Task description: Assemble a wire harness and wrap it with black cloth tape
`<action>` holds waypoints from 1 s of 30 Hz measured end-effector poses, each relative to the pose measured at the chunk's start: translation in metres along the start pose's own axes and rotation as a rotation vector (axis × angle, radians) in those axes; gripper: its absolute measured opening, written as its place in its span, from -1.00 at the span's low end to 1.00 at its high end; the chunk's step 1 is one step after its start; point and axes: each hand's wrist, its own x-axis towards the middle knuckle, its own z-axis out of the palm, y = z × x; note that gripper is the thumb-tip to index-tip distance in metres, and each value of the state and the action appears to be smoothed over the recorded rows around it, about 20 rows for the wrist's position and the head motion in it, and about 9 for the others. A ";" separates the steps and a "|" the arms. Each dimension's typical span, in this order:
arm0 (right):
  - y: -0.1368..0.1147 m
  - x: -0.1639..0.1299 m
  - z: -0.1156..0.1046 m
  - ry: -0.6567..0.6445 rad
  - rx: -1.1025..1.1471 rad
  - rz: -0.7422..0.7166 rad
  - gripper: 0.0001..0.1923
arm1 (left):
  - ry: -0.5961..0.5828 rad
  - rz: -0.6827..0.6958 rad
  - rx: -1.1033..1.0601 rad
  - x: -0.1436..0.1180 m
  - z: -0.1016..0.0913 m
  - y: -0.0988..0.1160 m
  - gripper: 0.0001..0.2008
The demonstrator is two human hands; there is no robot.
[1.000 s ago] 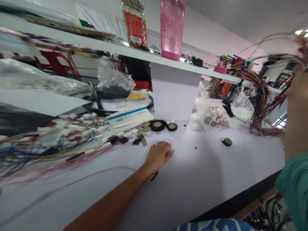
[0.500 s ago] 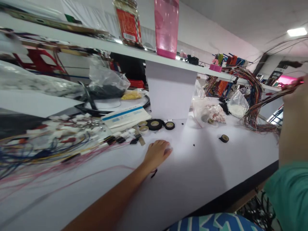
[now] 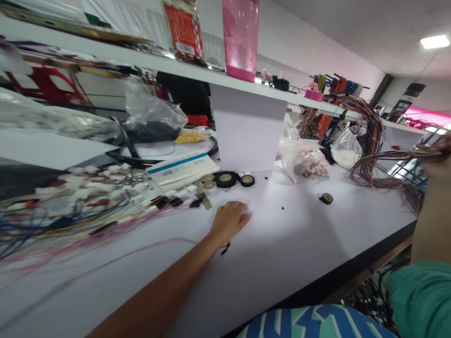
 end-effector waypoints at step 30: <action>0.061 -0.057 -0.001 -0.458 0.188 0.062 -0.67 | -0.031 0.016 0.062 -0.002 -0.005 0.000 -0.58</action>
